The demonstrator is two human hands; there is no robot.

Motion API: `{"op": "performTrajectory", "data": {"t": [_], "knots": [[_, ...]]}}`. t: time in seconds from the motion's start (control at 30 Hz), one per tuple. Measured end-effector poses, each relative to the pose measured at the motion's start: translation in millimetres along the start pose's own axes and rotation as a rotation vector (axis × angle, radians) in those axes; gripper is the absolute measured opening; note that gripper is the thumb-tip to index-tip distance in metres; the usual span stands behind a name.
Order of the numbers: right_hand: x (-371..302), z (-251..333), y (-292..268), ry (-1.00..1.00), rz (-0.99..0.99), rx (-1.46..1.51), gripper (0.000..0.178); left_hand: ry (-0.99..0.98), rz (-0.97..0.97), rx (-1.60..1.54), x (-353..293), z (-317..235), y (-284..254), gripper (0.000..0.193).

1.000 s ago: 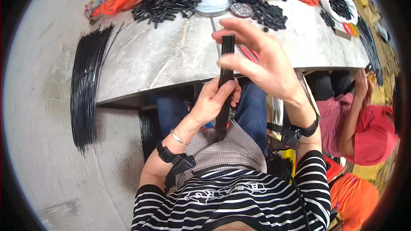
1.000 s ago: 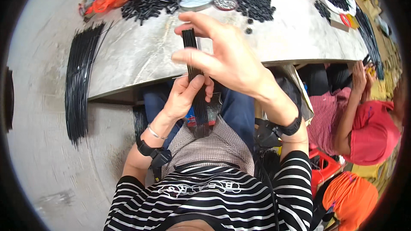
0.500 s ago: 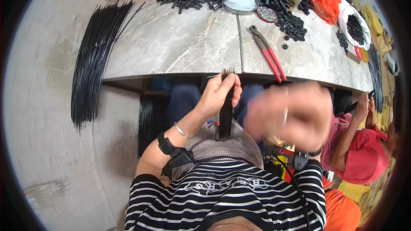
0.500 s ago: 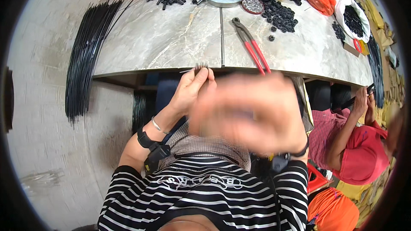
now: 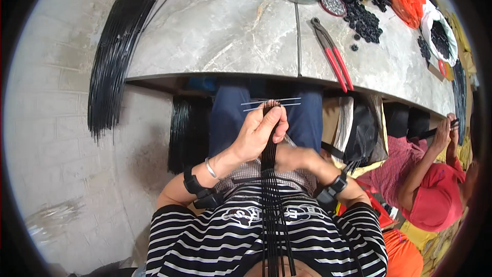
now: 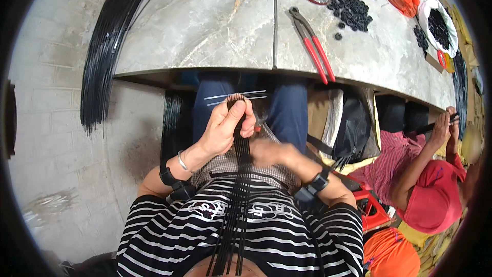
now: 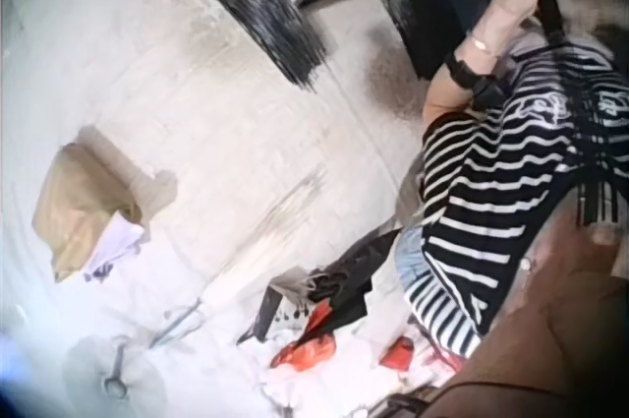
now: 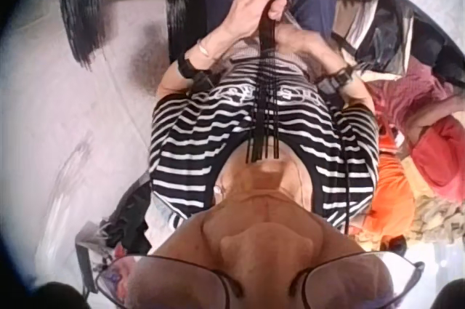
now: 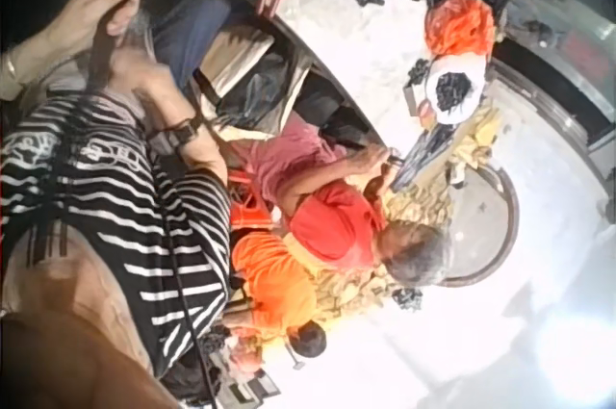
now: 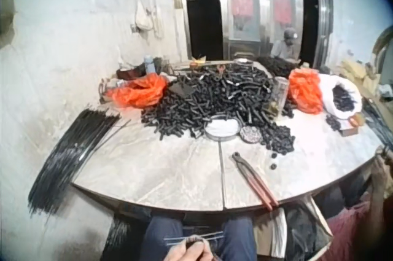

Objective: Assembling and grouping individual umbrella ribs or frame components into sets using a central hub and wire.

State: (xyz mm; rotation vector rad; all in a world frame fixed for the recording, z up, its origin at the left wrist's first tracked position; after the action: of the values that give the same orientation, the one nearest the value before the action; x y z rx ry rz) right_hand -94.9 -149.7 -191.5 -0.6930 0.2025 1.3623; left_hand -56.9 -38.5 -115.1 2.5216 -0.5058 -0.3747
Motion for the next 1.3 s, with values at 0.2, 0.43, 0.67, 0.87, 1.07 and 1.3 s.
{"op": "performTrajectory", "data": {"t": [0.2, 0.43, 0.67, 0.87, 1.07, 1.3], "knots": [[7, -22, 47, -0.288, -0.25, 0.16, 0.051, 0.047, -0.073, -0.032, 1, 5, 8, 0.027], [-43, 16, 19, -0.088, -0.041, 0.183, 0.051, 0.178, 0.287, 0.485, -9, -19, 72, 0.022], [0, -55, 62, -0.401, -0.325, 0.172, 0.043, 0.0, 0.095, 0.25, 0, 6, 52, 0.02], [-75, -31, -16, -0.381, -0.348, 0.637, 0.039, 0.133, 0.154, 0.308, 14, 7, 37, 0.025], [-90, 17, -48, -0.212, -0.748, 0.756, 0.02, 0.13, 0.263, 0.549, 32, -19, 37, 0.025], [-58, 35, -47, -0.329, -0.896, 0.927, 0.013, -0.052, 0.225, 0.418, 33, -18, 14, 0.032]]}}
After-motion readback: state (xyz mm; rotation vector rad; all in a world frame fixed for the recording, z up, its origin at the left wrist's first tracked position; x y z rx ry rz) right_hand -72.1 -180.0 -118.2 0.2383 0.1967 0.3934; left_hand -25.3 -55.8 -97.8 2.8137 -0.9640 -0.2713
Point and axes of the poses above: each hand's wrist, its own x-axis towards the middle knuckle, its own y-axis out of the palm, z = x × y, the point moved 3 cm from there along x, towards the middle knuckle, and after that the axes turned 2 degrees about y, right-handed, at the moved point
